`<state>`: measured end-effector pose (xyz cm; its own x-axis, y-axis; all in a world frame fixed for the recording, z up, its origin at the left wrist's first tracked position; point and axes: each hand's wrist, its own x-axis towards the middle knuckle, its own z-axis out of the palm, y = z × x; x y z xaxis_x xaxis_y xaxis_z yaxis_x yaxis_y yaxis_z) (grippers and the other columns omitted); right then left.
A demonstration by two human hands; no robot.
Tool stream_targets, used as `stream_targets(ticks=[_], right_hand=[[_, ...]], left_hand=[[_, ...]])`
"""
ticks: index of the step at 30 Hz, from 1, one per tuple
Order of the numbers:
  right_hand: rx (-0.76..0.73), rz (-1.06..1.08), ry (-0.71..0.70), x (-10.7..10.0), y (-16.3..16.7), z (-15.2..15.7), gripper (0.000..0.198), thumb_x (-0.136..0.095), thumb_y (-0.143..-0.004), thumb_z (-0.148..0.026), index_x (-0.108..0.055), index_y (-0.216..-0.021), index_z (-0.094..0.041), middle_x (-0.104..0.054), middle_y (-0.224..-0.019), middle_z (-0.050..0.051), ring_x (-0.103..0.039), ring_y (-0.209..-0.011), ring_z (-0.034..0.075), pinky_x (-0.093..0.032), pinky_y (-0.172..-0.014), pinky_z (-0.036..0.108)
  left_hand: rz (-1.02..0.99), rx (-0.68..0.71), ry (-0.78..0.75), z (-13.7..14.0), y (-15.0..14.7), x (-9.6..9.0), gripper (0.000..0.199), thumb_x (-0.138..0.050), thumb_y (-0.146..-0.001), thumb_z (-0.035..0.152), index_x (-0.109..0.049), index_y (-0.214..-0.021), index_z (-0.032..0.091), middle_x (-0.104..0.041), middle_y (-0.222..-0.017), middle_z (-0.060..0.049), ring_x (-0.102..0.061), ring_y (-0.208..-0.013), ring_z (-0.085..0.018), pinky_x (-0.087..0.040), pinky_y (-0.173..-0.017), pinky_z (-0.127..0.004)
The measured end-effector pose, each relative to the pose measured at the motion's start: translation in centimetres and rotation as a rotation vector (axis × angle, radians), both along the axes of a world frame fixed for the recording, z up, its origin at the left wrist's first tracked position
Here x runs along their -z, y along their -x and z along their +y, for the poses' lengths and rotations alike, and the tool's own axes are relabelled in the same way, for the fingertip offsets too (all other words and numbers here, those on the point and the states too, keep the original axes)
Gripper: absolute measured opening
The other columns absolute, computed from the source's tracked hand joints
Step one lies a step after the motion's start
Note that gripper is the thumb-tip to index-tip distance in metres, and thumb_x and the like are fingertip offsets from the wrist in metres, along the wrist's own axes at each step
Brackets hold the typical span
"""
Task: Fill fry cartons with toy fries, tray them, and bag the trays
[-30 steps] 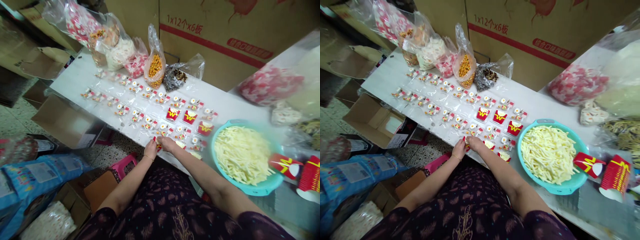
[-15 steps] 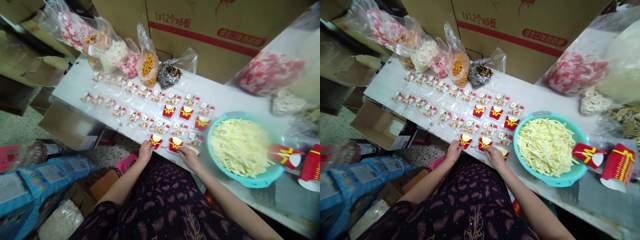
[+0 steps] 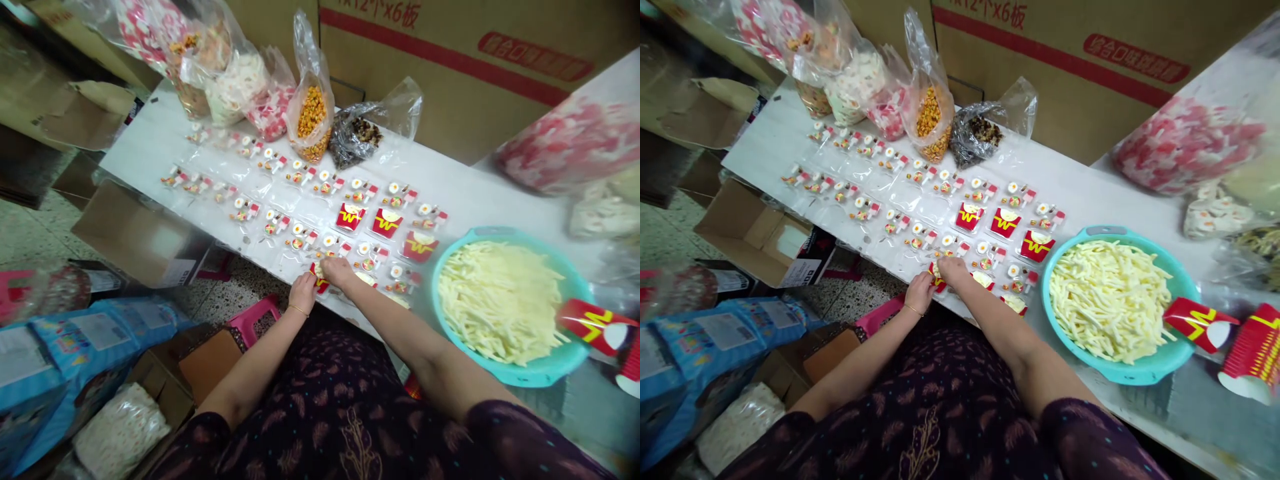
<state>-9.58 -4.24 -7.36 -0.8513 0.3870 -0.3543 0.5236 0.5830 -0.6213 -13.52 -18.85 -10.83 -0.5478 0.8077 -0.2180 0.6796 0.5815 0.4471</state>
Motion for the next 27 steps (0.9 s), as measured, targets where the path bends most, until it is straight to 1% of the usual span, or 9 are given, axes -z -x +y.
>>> stream_targets(ticks=[3, 5, 8, 11, 15, 19, 22, 25, 27], right_hand=[[0.017, 0.038, 0.01, -0.5, -2.1, 2.0, 0.011, -0.051, -0.068, -0.01, -0.062, -0.072, -0.013, -0.065, -0.077, 0.008, -0.058, -0.073, 0.016, -0.043, -0.069, 0.028], [0.112, 0.126, 0.093, -0.9, -4.2, 3.4, 0.009, -0.052, -0.067, -0.015, -0.06, -0.07, -0.016, -0.063, -0.076, 0.005, -0.057, -0.072, 0.015, -0.043, -0.068, 0.026], [0.297, 0.222, 0.351, -1.3, -7.5, 4.5, 0.008, -0.054, -0.067, -0.025, -0.057, -0.066, -0.017, -0.061, -0.075, 0.002, -0.055, -0.07, 0.013, -0.043, -0.065, 0.025], [0.458, 0.228, 0.638, -1.8, -9.8, 4.0, 0.015, -0.057, -0.066, -0.032, -0.056, -0.07, -0.017, -0.058, -0.066, -0.001, -0.051, -0.059, 0.01, -0.042, -0.058, 0.024], [0.562, 0.243, 0.769, -3.1, -11.0, 2.7, 0.02, -0.063, -0.062, -0.034, -0.056, -0.07, -0.017, -0.056, -0.06, -0.004, -0.049, -0.053, 0.009, -0.041, -0.056, 0.023], [0.632, 0.279, 0.75, -5.1, -12.7, 2.6, 0.022, -0.065, -0.061, -0.036, -0.056, -0.068, -0.017, -0.059, -0.061, -0.002, -0.051, -0.055, 0.01, -0.043, -0.058, 0.025], [0.718, 0.308, 0.661, -6.7, -15.6, 3.7, 0.022, -0.065, -0.062, -0.036, -0.057, -0.07, -0.018, -0.061, -0.063, -0.001, -0.053, -0.056, 0.011, -0.044, -0.057, 0.025], [0.788, 0.327, 0.456, -8.1, -19.9, 5.6, 0.021, -0.064, -0.063, -0.036, -0.06, -0.072, -0.017, -0.063, -0.065, 0.001, -0.056, -0.058, 0.012, -0.045, -0.058, 0.026], [0.853, 0.316, 0.233, -8.7, -23.0, 6.9, 0.02, -0.061, -0.065, -0.036, -0.061, -0.073, -0.017, -0.064, -0.066, 0.002, -0.057, -0.06, 0.014, -0.046, -0.059, 0.028]], left_hand=[[-0.031, -0.018, -0.048, -0.6, 0.2, -0.1, 0.017, -0.051, -0.076, 0.014, -0.054, -0.091, 0.02, -0.054, -0.093, -0.006, -0.049, -0.09, -0.019, -0.041, -0.082, -0.035], [-0.026, -0.057, -0.093, -1.2, 0.3, -0.3, 0.019, -0.05, -0.078, 0.017, -0.055, -0.096, 0.02, -0.054, -0.096, -0.007, -0.049, -0.092, -0.02, -0.04, -0.083, -0.035], [-0.002, -0.072, -0.126, -2.0, 0.2, -0.8, 0.026, -0.048, -0.08, 0.023, -0.053, -0.106, 0.021, -0.053, -0.109, -0.008, -0.047, -0.098, -0.022, -0.037, -0.085, -0.036], [-0.01, 0.012, -0.097, -1.7, 0.2, -1.2, 0.034, -0.049, -0.08, 0.027, -0.049, -0.114, 0.025, -0.049, -0.121, -0.008, -0.044, -0.104, -0.025, -0.034, -0.086, -0.038], [0.037, 0.088, -0.009, 0.4, 0.9, -1.4, 0.044, -0.056, -0.075, 0.024, -0.046, -0.118, 0.024, -0.049, -0.123, -0.01, -0.04, -0.109, -0.027, -0.032, -0.085, -0.04], [0.029, 0.218, 0.049, 2.2, 2.2, -1.2, 0.031, -0.058, -0.073, 0.02, -0.056, -0.103, 0.025, -0.06, -0.1, -0.008, -0.045, -0.1, -0.027, -0.031, -0.081, -0.04], [0.038, 0.217, 0.008, 2.1, 2.7, -1.2, 0.035, -0.061, -0.071, 0.02, -0.056, -0.105, 0.026, -0.061, -0.098, -0.007, -0.046, -0.1, -0.026, -0.032, -0.081, -0.04], [0.061, 0.21, -0.044, 1.5, 2.8, -1.3, 0.032, -0.06, -0.071, 0.021, -0.058, -0.103, 0.027, -0.061, -0.101, -0.007, -0.048, -0.1, -0.026, -0.032, -0.081, -0.039], [0.114, 0.195, -0.055, 1.5, 2.8, -1.5, 0.028, -0.057, -0.074, 0.026, -0.059, -0.102, 0.025, -0.06, -0.104, -0.008, -0.049, -0.098, -0.026, -0.032, -0.08, -0.039]])
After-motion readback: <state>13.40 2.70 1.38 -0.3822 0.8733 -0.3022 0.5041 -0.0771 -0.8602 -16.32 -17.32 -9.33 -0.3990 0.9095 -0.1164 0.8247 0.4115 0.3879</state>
